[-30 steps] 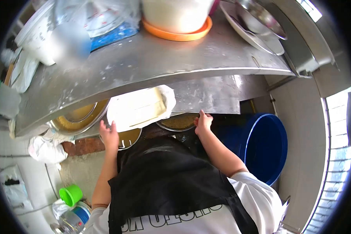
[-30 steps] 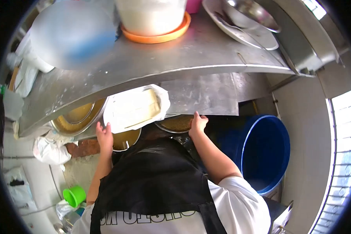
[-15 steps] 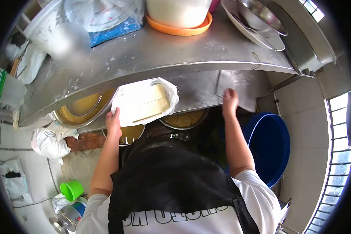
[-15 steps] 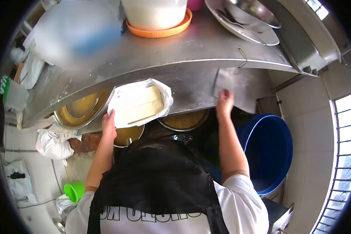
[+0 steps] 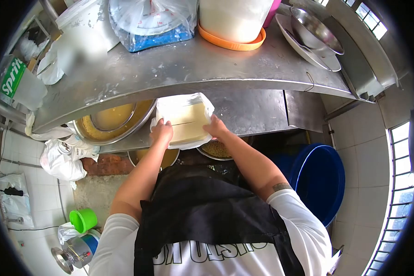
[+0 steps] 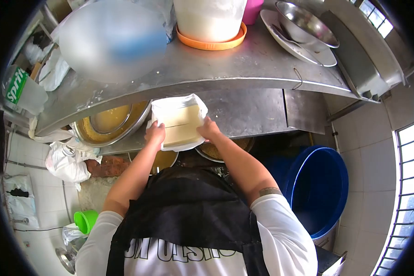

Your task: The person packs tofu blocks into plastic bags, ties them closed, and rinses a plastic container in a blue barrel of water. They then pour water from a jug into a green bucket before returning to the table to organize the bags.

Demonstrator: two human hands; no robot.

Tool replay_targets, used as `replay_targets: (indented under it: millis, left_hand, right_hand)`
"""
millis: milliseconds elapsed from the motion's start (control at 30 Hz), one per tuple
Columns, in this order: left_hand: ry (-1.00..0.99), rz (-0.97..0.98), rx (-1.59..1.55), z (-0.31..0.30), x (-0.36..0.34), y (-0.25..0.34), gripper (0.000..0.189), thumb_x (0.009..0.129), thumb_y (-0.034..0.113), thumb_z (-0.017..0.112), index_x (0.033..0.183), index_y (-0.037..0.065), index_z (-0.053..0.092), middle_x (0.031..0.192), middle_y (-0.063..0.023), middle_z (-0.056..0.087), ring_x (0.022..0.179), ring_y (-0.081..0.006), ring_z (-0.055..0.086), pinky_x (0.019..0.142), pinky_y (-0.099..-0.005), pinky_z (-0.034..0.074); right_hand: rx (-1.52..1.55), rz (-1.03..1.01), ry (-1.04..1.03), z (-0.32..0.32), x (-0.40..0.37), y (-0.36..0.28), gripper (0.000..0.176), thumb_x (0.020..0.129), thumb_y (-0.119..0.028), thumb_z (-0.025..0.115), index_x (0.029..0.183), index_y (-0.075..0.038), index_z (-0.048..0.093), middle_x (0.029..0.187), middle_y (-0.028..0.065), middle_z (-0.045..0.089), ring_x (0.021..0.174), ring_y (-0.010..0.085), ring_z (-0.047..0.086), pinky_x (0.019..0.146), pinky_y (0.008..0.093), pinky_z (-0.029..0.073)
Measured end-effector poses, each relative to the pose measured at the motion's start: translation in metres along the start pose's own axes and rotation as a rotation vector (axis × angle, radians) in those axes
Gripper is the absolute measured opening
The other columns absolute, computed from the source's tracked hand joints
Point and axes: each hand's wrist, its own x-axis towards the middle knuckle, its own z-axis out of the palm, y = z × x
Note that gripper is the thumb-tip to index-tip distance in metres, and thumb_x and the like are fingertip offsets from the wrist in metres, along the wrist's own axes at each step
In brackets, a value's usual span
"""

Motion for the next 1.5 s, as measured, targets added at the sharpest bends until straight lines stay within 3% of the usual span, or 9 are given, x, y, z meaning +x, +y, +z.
replay_targets:
  millis: [100, 233, 267, 400, 567, 700, 1067, 1167, 1500]
  left_hand:
    - [-0.039, 0.217, -0.282, 0.047, 0.072, -0.021, 0.050, 0.102, 0.034, 0.054, 0.147, 0.013, 0.051, 0.130, -0.0275, 0.060, 0.121, -0.0368, 0.061, 0.103, -0.0484, 0.049]
    - [-0.124, 0.100, -0.750, -0.022, -0.004, 0.023, 0.027, 0.105, 0.021, 0.055, 0.122, 0.000, 0.060, 0.095, -0.0101, 0.067, 0.077, -0.0167, 0.064, 0.062, -0.0333, 0.051]
    - [-0.126, 0.105, -0.746, -0.026, -0.004, 0.021, 0.027, 0.105, 0.021, 0.055, 0.122, 0.000, 0.060, 0.095, -0.0101, 0.067, 0.077, -0.0167, 0.064, 0.062, -0.0333, 0.051]
    - [-0.034, 0.319, -1.080, -0.058, -0.024, 0.009, 0.022, 0.102, 0.024, 0.062, 0.108, 0.004, 0.064, 0.096, -0.0049, 0.066, 0.080, -0.0121, 0.064, 0.056, -0.0266, 0.051]
    - [-0.093, 0.242, -0.971, -0.058, -0.025, -0.029, 0.024, 0.102, 0.026, 0.061, 0.098, 0.002, 0.065, 0.087, -0.0046, 0.064, 0.068, -0.0105, 0.059, 0.048, -0.0254, 0.048]
    - [-0.188, 0.261, -0.937, -0.072, -0.029, -0.025, 0.023, 0.102, 0.027, 0.061, 0.096, 0.005, 0.064, 0.088, -0.0024, 0.064, 0.076, -0.0101, 0.060, 0.056, -0.0270, 0.050]
    - [-0.296, 0.516, -1.050, -0.133, -0.042, -0.016, 0.023, 0.104, 0.025, 0.059, 0.105, 0.002, 0.065, 0.087, -0.0030, 0.064, 0.071, -0.0092, 0.061, 0.059, -0.0256, 0.054]
    - [-0.314, 0.521, -0.995, -0.118, -0.025, -0.027, 0.021, 0.103, 0.025, 0.061, 0.106, 0.004, 0.065, 0.089, -0.0029, 0.066, 0.073, -0.0092, 0.061, 0.059, -0.0258, 0.053]
    - [-0.392, 0.594, -0.737, -0.116, -0.030, -0.053, 0.022, 0.102, 0.022, 0.061, 0.098, 0.000, 0.062, 0.085, -0.0021, 0.063, 0.072, -0.0077, 0.058, 0.062, -0.0262, 0.051]
  right_hand:
    - [-0.207, -0.083, 0.165, -0.011, 0.060, 0.006, 0.039, 0.087, -0.023, 0.062, 0.118, 0.001, 0.061, 0.101, 0.0212, 0.072, 0.096, 0.0330, 0.072, 0.075, 0.0449, 0.059]
    - [-0.310, -0.252, 0.504, -0.060, 0.068, -0.059, 0.031, 0.092, -0.013, 0.054, 0.119, -0.003, 0.066, 0.116, 0.0264, 0.068, 0.112, 0.0443, 0.063, 0.097, 0.0482, 0.051]
    - [-0.196, -0.719, 0.747, -0.069, 0.081, -0.059, 0.031, 0.093, -0.015, 0.058, 0.121, -0.002, 0.066, 0.122, 0.0260, 0.066, 0.116, 0.0420, 0.061, 0.097, 0.0466, 0.050]
    - [0.593, -0.819, 0.273, -0.117, 0.070, -0.075, 0.031, 0.094, -0.019, 0.063, 0.117, 0.002, 0.066, 0.117, 0.0173, 0.068, 0.108, 0.0266, 0.062, 0.093, 0.0411, 0.050]
    - [0.370, -0.629, 0.736, -0.096, 0.002, -0.068, 0.037, 0.092, -0.019, 0.068, 0.119, 0.005, 0.060, 0.110, 0.0193, 0.069, 0.103, 0.0272, 0.064, 0.090, 0.0408, 0.051]
    - [0.558, -0.075, 0.511, 0.036, 0.048, 0.059, 0.055, 0.100, -0.023, 0.065, 0.145, -0.006, 0.039, 0.129, 0.0116, 0.059, 0.087, 0.0179, 0.059, 0.069, 0.0344, 0.053]
    - [0.027, -0.106, 0.443, 0.098, 0.053, 0.007, 0.033, 0.100, -0.024, 0.059, 0.121, 0.000, 0.052, 0.105, 0.0183, 0.065, 0.073, 0.0222, 0.064, 0.058, 0.0373, 0.052]
    - [0.316, -0.090, 0.304, 0.083, 0.042, -0.007, 0.048, 0.095, -0.026, 0.058, 0.133, 0.003, 0.050, 0.126, 0.0313, 0.062, 0.118, 0.0449, 0.060, 0.102, 0.0480, 0.047]
    - [0.207, -0.178, 0.208, 0.094, 0.103, -0.032, 0.036, 0.097, -0.021, 0.054, 0.129, -0.005, 0.062, 0.121, 0.0140, 0.069, 0.107, 0.0294, 0.066, 0.090, 0.0404, 0.052]
